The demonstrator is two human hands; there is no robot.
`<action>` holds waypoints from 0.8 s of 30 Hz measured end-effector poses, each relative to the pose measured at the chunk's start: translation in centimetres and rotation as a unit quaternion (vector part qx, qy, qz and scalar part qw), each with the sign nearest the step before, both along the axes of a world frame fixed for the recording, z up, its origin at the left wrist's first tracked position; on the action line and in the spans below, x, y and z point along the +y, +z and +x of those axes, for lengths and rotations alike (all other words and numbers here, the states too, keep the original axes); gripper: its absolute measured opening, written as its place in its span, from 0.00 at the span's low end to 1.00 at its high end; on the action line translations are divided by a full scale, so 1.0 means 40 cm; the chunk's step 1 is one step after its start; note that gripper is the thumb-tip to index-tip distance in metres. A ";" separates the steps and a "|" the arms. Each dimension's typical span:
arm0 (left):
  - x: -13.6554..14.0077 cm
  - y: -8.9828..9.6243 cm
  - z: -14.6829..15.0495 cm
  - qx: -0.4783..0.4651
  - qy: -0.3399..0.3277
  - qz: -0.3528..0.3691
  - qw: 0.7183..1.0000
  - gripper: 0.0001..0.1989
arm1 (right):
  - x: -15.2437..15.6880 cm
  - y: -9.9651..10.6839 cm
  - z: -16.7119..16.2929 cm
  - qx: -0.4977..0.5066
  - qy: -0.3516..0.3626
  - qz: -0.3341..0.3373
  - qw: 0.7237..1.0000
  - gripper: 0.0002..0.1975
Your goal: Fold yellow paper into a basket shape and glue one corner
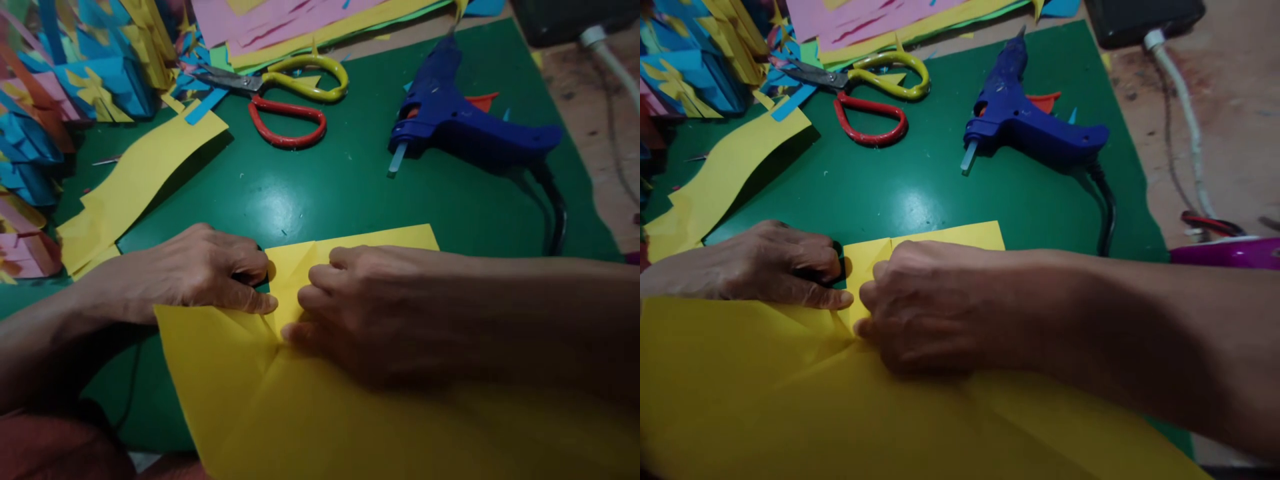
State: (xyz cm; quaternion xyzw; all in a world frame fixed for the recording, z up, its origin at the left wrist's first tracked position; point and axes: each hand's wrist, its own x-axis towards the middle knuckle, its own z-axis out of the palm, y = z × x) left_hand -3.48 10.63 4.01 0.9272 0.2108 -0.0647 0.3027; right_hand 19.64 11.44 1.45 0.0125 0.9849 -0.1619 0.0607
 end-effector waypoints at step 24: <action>-0.052 -0.030 -0.035 -0.111 0.056 0.030 0.992 0.13 | 0.012 0.032 0.020 0.037 0.059 0.195 0.978 0.11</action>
